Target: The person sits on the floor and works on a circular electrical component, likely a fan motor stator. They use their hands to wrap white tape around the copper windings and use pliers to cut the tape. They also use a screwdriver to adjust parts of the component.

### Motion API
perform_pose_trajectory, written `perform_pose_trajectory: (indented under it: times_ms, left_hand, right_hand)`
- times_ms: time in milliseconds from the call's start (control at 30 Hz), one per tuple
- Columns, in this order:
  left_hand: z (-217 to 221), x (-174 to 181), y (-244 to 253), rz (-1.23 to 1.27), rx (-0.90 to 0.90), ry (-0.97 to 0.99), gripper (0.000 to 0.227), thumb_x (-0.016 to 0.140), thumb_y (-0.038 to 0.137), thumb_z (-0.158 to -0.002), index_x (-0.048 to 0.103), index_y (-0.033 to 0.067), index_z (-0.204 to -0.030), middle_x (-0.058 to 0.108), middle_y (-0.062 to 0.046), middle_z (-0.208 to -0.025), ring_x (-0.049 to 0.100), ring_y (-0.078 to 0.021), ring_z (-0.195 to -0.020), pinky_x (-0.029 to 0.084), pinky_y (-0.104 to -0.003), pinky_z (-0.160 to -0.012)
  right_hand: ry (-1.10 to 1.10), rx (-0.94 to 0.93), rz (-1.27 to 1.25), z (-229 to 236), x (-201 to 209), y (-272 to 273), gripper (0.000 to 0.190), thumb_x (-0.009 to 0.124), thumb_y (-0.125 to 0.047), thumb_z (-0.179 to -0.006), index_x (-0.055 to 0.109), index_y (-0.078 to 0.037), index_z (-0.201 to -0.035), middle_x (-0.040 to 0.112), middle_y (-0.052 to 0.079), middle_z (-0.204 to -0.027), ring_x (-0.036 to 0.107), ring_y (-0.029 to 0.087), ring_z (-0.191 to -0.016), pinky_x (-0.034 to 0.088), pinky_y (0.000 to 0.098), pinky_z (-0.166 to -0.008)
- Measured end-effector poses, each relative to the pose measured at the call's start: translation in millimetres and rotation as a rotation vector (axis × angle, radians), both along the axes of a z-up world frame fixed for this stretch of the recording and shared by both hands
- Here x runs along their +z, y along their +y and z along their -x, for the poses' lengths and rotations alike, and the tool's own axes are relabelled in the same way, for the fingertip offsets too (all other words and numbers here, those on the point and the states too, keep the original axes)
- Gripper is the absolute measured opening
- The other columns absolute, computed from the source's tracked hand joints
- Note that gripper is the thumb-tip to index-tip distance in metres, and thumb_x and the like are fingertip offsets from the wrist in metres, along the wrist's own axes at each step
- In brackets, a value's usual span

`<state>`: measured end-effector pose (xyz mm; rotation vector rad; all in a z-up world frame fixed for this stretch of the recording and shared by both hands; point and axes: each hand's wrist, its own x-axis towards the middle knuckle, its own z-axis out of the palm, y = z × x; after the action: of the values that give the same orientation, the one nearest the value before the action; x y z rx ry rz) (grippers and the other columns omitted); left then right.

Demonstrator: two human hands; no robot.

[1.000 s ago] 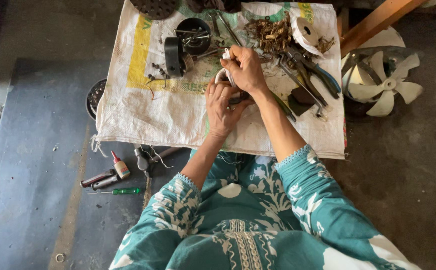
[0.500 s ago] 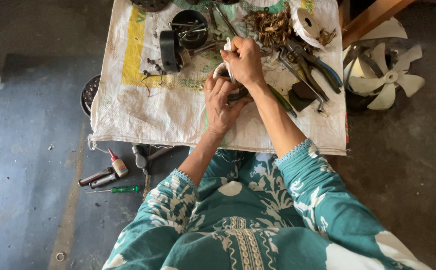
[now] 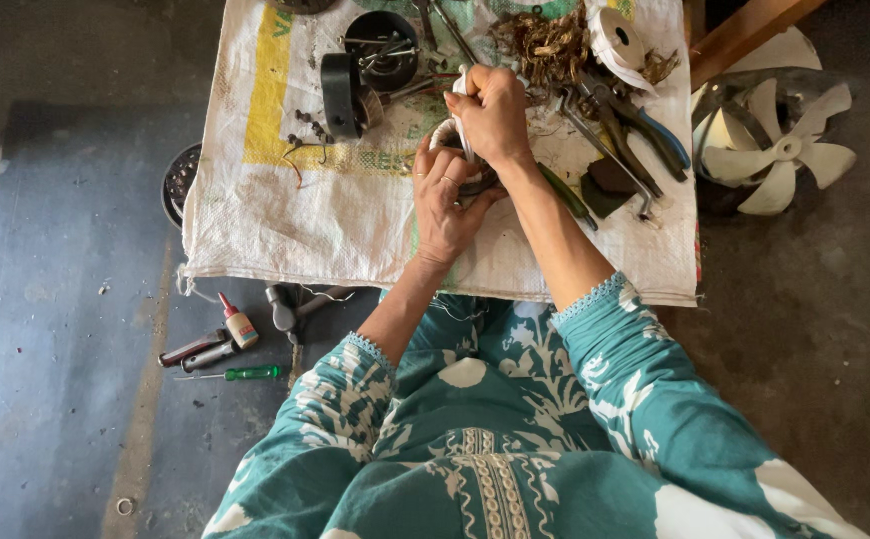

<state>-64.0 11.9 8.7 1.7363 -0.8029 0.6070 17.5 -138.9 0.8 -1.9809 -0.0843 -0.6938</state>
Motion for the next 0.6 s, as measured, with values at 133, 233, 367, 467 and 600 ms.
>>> perform_pose_trajectory:
  times_ms: [133, 233, 367, 467, 600]
  left_hand:
    - [-0.1, -1.0, -1.0, -0.006, -0.004, 0.016, 0.041, 0.092, 0.020, -0.066, 0.062, 0.0064, -0.090, 0.060, -0.007, -0.090, 0.059, -0.0303, -0.097, 0.034, -0.057, -0.121]
    - [0.2, 0.0, 0.2, -0.013, 0.002, 0.003, 0.039, 0.090, 0.018, -0.066, 0.062, 0.0064, -0.091, 0.060, -0.008, -0.091, 0.059, -0.0315, -0.097, 0.033, -0.057, -0.120]
    - [0.6, 3.3, -1.1, -0.001, -0.012, -0.010, 0.038, 0.090, 0.017, -0.067, 0.062, 0.0059, -0.089, 0.060, -0.008, -0.090, 0.059, -0.0318, -0.096, 0.033, -0.057, -0.120]
    - [3.6, 3.4, -1.8, 0.019, 0.019, -0.023, 0.033, 0.089, 0.016, -0.073, 0.066, 0.0064, -0.094, 0.060, -0.010, -0.091, 0.060, -0.0326, -0.098, 0.034, -0.057, -0.119]
    - [4.3, 0.8, -0.2, 0.052, 0.017, -0.025, 0.026, 0.085, 0.008, -0.077, 0.067, 0.0064, -0.095, 0.065, -0.009, -0.092, 0.065, -0.0319, -0.096, 0.038, -0.056, -0.120]
  right_hand:
    - [-0.005, -0.024, 0.026, 1.8, 1.1, 0.7, 0.042, 0.082, 0.006, -0.085, 0.047, -0.003, -0.064, 0.052, 0.004, -0.056, 0.047, 0.012, -0.053, 0.036, 0.0319, -0.047]
    - [-0.022, -0.053, 0.054, 1.6, 3.2, 3.0, 0.041, 0.083, 0.004, -0.083, 0.047, -0.003, -0.063, 0.052, 0.004, -0.056, 0.048, 0.011, -0.052, 0.037, 0.0321, -0.047]
    - [-0.010, -0.088, 0.077, 4.3, 9.2, 4.4, 0.037, 0.083, 0.002, -0.081, 0.052, -0.004, -0.063, 0.057, 0.002, -0.057, 0.051, 0.009, -0.052, 0.038, 0.0306, -0.046]
    - [0.084, 0.085, -0.014, 3.0, 15.4, -3.5, 0.034, 0.082, 0.003, -0.085, 0.055, -0.003, -0.065, 0.057, 0.001, -0.060, 0.047, 0.008, -0.055, 0.036, 0.0300, -0.049]
    - [0.165, 0.363, -0.165, 5.4, 19.7, -18.0, 0.030, 0.077, 0.005, -0.092, 0.057, -0.002, -0.071, 0.056, -0.003, -0.068, 0.044, 0.006, -0.063, 0.036, 0.0284, -0.055]
